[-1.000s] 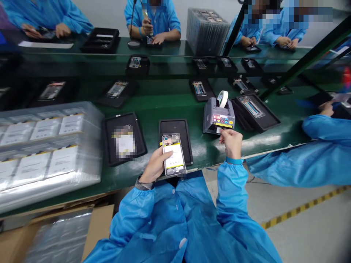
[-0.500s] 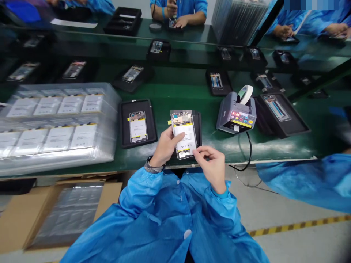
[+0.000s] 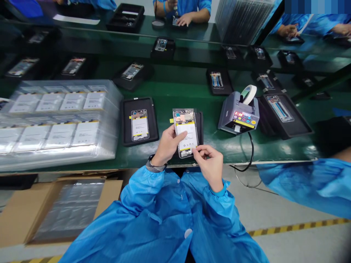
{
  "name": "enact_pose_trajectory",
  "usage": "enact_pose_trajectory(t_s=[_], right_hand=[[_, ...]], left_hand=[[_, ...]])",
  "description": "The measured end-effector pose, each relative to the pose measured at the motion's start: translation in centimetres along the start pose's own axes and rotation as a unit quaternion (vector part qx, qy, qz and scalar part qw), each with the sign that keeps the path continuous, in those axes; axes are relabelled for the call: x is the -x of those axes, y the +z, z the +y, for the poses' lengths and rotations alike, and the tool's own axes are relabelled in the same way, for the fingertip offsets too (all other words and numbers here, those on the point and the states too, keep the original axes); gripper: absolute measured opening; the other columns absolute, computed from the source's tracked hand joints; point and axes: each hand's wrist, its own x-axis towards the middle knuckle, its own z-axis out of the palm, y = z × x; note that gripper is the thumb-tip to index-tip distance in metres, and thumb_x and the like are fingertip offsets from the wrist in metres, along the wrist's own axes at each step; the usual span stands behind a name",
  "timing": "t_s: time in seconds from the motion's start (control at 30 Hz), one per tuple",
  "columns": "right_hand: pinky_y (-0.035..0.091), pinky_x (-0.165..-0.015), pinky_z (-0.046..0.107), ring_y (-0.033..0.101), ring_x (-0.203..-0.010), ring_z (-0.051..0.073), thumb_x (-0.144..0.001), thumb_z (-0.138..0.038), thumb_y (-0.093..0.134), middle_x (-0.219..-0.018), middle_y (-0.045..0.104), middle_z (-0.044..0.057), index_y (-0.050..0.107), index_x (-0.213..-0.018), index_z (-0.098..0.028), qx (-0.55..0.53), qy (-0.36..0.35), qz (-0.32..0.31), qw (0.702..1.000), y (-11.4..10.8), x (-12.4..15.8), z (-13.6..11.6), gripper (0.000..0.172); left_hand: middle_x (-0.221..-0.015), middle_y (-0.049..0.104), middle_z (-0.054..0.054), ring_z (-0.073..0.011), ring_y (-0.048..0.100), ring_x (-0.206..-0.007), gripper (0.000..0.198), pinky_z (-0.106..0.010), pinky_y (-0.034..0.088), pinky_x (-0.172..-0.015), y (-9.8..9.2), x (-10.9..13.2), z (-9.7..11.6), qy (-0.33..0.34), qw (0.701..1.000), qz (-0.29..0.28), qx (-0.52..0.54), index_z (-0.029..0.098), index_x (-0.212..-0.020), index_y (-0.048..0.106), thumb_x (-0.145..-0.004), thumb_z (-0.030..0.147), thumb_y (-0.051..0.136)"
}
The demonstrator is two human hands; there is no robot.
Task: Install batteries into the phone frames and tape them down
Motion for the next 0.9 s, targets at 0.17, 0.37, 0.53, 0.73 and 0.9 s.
enact_pose_trajectory(t_s=[0.17, 0.37, 0.53, 0.73, 0.9], right_hand=[[0.034, -0.054, 0.024, 0.038, -0.05, 0.01, -0.086, -0.042, 0.071, -0.053, 0.042, -0.007, 0.065, -0.079, -0.019, 0.06, -0.016, -0.029, 0.998, -0.4, -0.3, 0.7, 0.025], [0.045, -0.055, 0.023, 0.054, -0.061, 0.012, -0.079, -0.043, 0.08, -0.076, 0.061, -0.002, 0.061, -0.111, -0.021, -0.008, 0.02, -0.074, 0.997, -1.1, -1.3, 1.2, 0.044], [0.05, -0.047, 0.023, 0.058, -0.054, 0.012, -0.075, -0.052, 0.08, -0.078, 0.071, 0.001, 0.061, -0.106, -0.019, -0.156, 0.105, -0.135, 0.973, 0.3, -1.7, 1.1, 0.049], [0.041, -0.036, 0.02, 0.05, -0.04, 0.009, -0.083, -0.063, 0.069, -0.062, 0.064, -0.003, 0.06, -0.097, -0.018, -0.177, 0.128, -0.075, 0.973, 1.2, -2.4, 3.0, 0.048], [0.036, -0.033, 0.018, 0.048, -0.036, 0.008, -0.072, -0.06, 0.079, -0.064, 0.067, -0.003, 0.055, -0.099, -0.018, -0.142, 0.165, -0.162, 0.962, 2.0, -2.6, 4.6, 0.055]], left_hand=[[-0.111, 0.075, -0.01, -0.0271, 0.073, -0.095, 0.052, -0.034, 0.059, -0.081, 0.0, 0.1, -0.1, -0.011, 1.0, 0.009, -0.01, 0.013, -0.116, 0.069, -0.072, 0.037, 0.085], [-0.108, 0.076, -0.011, -0.0263, 0.073, -0.091, 0.052, -0.035, 0.06, -0.08, -0.2, 0.1, -0.5, -0.032, 0.999, -0.008, 0.018, 0.013, -0.113, 0.069, -0.071, 0.039, 0.086], [-0.11, 0.075, -0.011, -0.027, 0.072, -0.098, 0.053, -0.033, 0.058, -0.083, 0.4, -0.1, -0.5, -0.038, 0.999, -0.023, -0.003, 0.013, -0.114, 0.068, -0.073, 0.042, 0.085], [-0.123, 0.069, -0.014, -0.0199, 0.07, -0.089, 0.081, -0.024, 0.056, -0.067, -1.1, 1.6, -1.9, -0.057, 0.994, -0.089, -0.026, 0.018, -0.145, 0.05, -0.073, 0.034, 0.086], [-0.127, 0.064, -0.017, -0.0164, 0.067, -0.08, 0.091, -0.017, 0.047, -0.051, -3.4, 3.4, -3.4, -0.075, 0.989, -0.093, -0.088, 0.02, -0.158, 0.033, -0.082, 0.035, 0.078]])
